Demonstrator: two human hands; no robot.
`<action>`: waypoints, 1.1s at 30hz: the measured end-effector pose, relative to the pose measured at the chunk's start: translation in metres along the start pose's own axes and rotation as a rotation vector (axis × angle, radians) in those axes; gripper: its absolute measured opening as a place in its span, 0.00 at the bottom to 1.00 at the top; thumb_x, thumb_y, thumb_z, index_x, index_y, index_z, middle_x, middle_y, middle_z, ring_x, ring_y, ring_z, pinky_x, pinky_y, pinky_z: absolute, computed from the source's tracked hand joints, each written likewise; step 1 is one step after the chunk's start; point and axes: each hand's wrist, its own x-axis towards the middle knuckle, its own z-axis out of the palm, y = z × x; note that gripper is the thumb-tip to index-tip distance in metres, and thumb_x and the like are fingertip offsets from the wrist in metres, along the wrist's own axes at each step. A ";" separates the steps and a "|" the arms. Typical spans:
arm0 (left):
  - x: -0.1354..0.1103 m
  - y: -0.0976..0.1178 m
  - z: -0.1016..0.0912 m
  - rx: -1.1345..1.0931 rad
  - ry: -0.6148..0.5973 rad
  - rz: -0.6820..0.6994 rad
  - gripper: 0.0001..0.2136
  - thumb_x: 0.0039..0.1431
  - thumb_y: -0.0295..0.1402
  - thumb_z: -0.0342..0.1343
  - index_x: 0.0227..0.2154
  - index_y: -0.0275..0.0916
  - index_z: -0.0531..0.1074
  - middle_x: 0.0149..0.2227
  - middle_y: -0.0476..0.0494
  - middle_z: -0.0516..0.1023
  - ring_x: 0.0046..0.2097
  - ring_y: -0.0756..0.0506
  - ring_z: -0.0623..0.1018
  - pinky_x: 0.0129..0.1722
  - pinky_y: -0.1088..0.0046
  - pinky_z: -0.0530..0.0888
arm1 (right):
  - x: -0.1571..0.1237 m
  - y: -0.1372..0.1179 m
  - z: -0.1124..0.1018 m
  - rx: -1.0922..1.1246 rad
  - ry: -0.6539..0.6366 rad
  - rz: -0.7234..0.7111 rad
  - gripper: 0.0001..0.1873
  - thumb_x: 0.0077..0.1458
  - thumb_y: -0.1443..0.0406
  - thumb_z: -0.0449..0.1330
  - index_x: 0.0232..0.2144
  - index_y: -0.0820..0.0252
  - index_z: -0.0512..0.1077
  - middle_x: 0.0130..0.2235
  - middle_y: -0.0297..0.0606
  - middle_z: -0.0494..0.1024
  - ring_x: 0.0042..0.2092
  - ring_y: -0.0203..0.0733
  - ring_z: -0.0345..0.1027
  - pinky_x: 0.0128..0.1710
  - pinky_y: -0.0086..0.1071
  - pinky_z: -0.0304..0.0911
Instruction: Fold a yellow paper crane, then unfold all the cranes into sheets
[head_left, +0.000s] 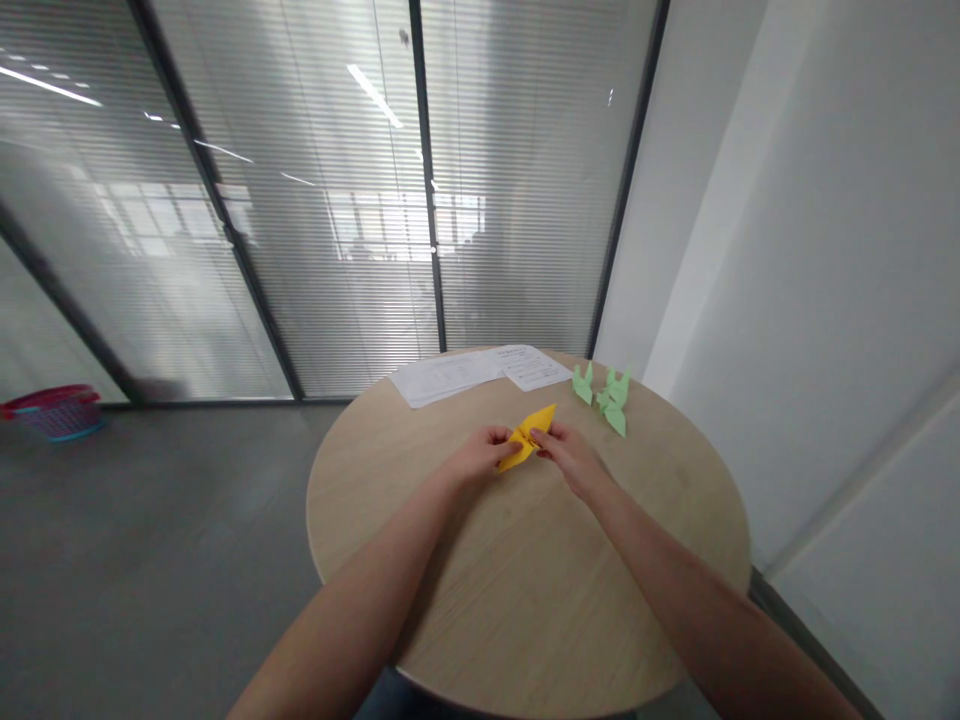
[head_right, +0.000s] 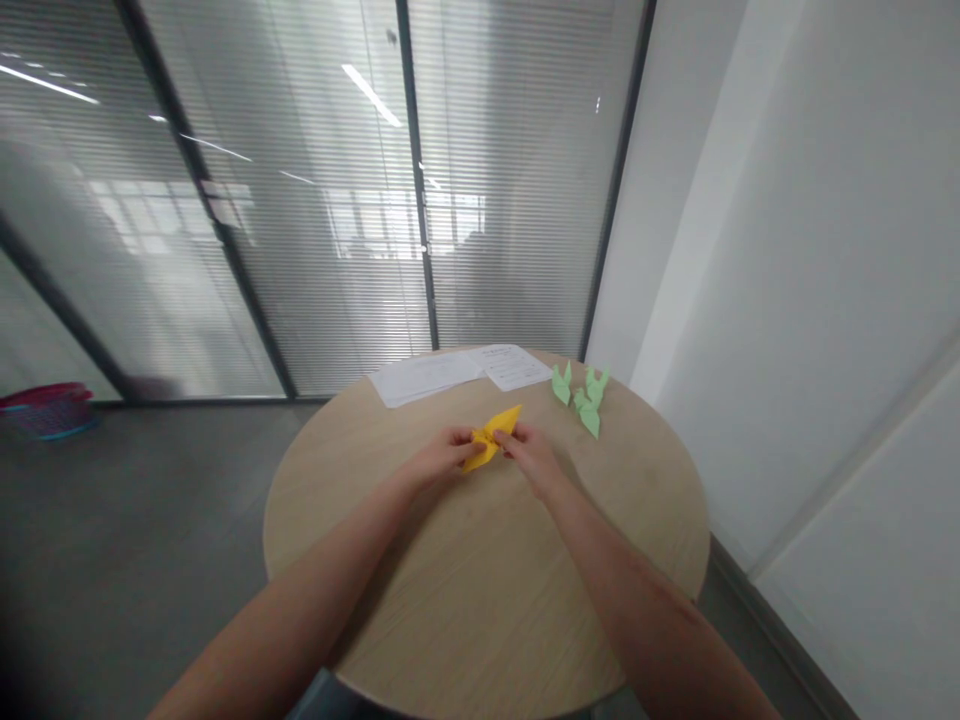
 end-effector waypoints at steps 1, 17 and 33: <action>0.000 0.000 0.001 0.004 0.000 -0.003 0.25 0.49 0.56 0.62 0.30 0.34 0.75 0.24 0.48 0.70 0.25 0.51 0.65 0.26 0.72 0.59 | 0.000 0.000 0.000 -0.011 0.001 -0.001 0.17 0.49 0.51 0.68 0.37 0.55 0.79 0.40 0.39 0.82 0.42 0.47 0.73 0.41 0.36 0.64; 0.004 -0.007 0.004 0.147 0.058 0.020 0.20 0.51 0.51 0.61 0.26 0.34 0.74 0.24 0.49 0.69 0.25 0.51 0.64 0.24 0.74 0.59 | 0.005 0.006 -0.003 0.082 0.023 -0.007 0.17 0.48 0.51 0.68 0.34 0.56 0.78 0.38 0.39 0.82 0.40 0.47 0.74 0.42 0.38 0.67; 0.000 -0.002 0.001 0.114 -0.004 0.014 0.23 0.52 0.53 0.61 0.27 0.33 0.75 0.23 0.50 0.69 0.25 0.51 0.63 0.25 0.73 0.58 | 0.006 0.002 -0.007 0.011 0.059 -0.036 0.17 0.50 0.50 0.66 0.34 0.55 0.77 0.38 0.39 0.82 0.39 0.47 0.74 0.40 0.38 0.66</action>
